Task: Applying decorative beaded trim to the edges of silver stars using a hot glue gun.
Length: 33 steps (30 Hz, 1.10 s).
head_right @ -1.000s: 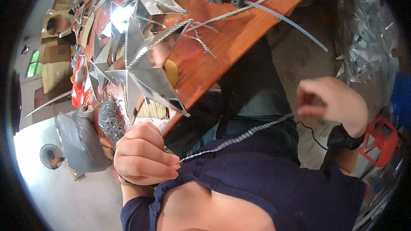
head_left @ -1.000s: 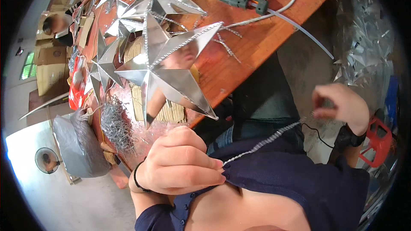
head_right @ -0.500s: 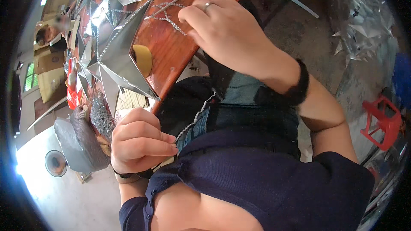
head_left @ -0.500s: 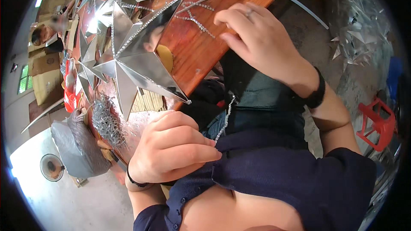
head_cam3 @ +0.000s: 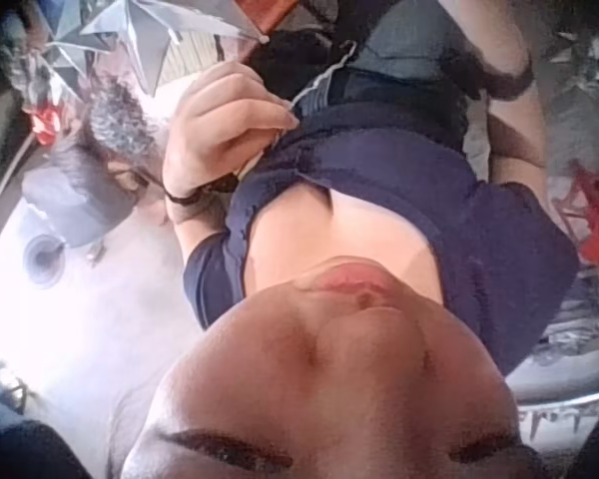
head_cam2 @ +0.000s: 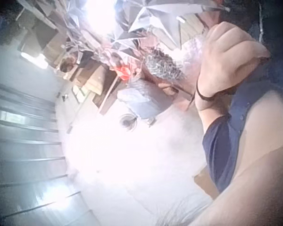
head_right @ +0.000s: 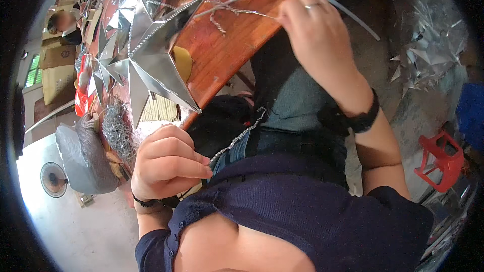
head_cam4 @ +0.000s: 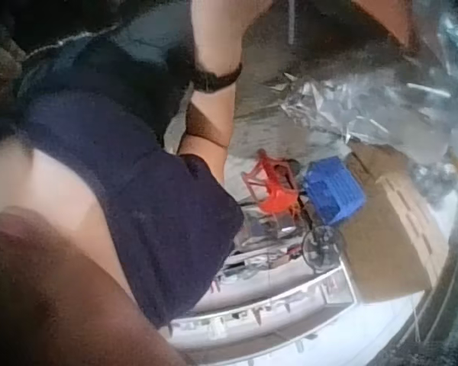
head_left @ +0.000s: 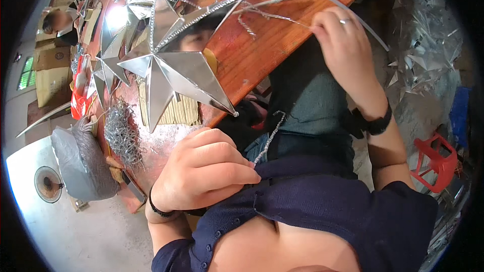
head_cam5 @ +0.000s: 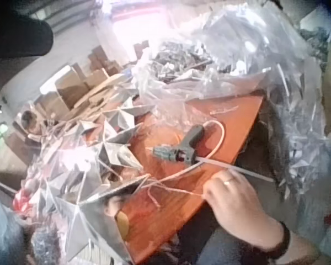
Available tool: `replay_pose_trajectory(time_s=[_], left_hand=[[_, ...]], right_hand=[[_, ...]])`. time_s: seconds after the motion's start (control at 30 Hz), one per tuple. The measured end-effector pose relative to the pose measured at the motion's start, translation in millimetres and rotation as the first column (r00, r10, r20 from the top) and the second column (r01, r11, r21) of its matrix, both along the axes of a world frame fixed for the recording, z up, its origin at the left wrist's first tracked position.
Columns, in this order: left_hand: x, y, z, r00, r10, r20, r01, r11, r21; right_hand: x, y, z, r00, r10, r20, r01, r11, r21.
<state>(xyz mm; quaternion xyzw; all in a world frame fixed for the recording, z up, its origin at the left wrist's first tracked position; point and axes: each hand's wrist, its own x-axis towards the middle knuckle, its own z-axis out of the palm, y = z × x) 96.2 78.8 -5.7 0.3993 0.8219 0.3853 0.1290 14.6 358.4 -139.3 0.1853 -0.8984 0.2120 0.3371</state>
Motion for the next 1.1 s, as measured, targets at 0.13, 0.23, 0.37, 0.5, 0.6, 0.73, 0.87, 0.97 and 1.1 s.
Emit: replay_pose_trajectory(time_s=[0.13, 0.23, 0.37, 0.5, 0.6, 0.73, 0.87, 0.97, 1.1], left_hand=[[-4, -7, -1, 1.000, -0.009, -0.019, 0.009, 1.000, 0.025], [-7, -11, 3, 0.999, -0.034, -0.030, 0.035, 0.999, 0.033], [-9, -18, 3, 0.999, -0.047, -0.017, 0.048, 0.999, 0.023], [-15, -22, 0, 0.999, -0.031, -0.025, 0.033, 0.998, 0.053], [-15, -24, 0, 0.999, -0.011, -0.037, 0.012, 0.999, 0.038], [-18, -27, -1, 1.000, -0.012, -0.027, 0.013, 0.999, 0.048], [-25, -28, -1, 0.999, -0.039, -0.034, 0.040, 0.998, 0.043], [-26, -30, -2, 0.999, -0.051, -0.012, 0.052, 0.998, 0.043], [-25, -36, -1, 0.999, -0.042, 0.011, 0.042, 0.998, 0.039]], right_hand=[[7, 69, 13, 0.921, -0.001, 0.390, 0.166, 0.906, -0.390], [-20, 154, 13, 0.910, 0.042, 0.412, 0.189, 0.843, -0.503], [-65, 190, 39, 0.888, 0.085, 0.451, 0.241, 0.751, -0.615], [-106, 203, 76, 0.957, 0.052, 0.284, 0.124, 0.815, -0.566], [-151, 205, 84, 0.977, 0.090, 0.195, 0.030, 0.844, -0.536], [-173, 176, 90, 0.965, -0.024, 0.263, 0.122, 0.923, -0.366], [-188, 163, 67, 0.941, -0.051, 0.335, 0.124, 0.972, -0.198], [-193, 158, 55, 0.890, -0.083, 0.448, 0.186, 0.964, -0.190], [-185, 151, 63, 0.774, -0.387, 0.501, 0.374, 0.918, 0.132]])
